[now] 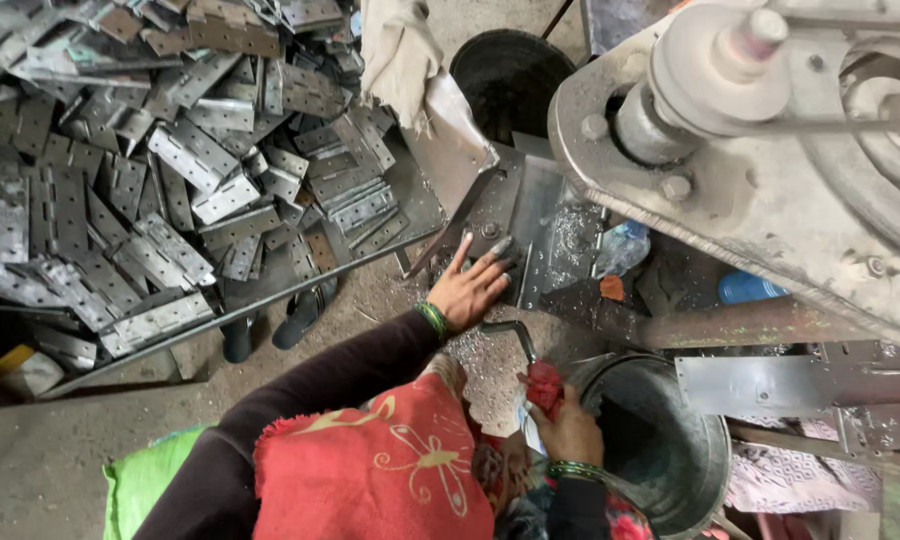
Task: The person repeatedly places rectangular metal plates into a press machine, operates the press with a lever, and removes the processed plates. The plates are handled one at a time and placed into a pile after processing.
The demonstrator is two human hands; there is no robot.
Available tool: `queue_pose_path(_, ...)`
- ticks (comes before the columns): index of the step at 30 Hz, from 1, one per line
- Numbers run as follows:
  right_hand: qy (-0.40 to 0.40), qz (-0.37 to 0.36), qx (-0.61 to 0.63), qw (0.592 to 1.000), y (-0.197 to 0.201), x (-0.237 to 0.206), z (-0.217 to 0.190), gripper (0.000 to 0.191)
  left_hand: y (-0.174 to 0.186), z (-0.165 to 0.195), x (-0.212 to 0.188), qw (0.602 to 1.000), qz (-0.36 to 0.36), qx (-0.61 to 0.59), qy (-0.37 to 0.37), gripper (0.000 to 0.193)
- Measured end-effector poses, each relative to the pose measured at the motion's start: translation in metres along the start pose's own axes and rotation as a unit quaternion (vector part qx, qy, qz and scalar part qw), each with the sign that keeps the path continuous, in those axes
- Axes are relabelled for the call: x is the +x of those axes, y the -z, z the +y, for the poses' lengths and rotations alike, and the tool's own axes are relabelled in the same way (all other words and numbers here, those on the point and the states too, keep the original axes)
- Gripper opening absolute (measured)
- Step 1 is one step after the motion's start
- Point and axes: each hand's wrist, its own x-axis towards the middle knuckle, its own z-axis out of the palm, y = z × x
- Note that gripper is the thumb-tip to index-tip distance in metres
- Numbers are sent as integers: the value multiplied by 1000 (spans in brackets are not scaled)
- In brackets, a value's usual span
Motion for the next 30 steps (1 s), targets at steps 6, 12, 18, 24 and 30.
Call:
queue_pose_path(6,68,45,281,956,-98,18,21,65,11,-1,43,988,38,-99,-115,35)
queue_pose_path(12,60,28,216,974,-113,27,39,57,60,13,106,957,-205,-170,117,23)
queue_pose_path(18,4,-5,108,994,-112,33,34,65,52,56,69,999,-34,11,41,27)
queue_pose_path(24,34,35,222,974,-124,33,40,63,34,33,62,992,-82,-61,76,48)
queue_pose_path(30,51,-49,128,989,-53,38,27,69,34,2,70,980,-132,-46,138,56)
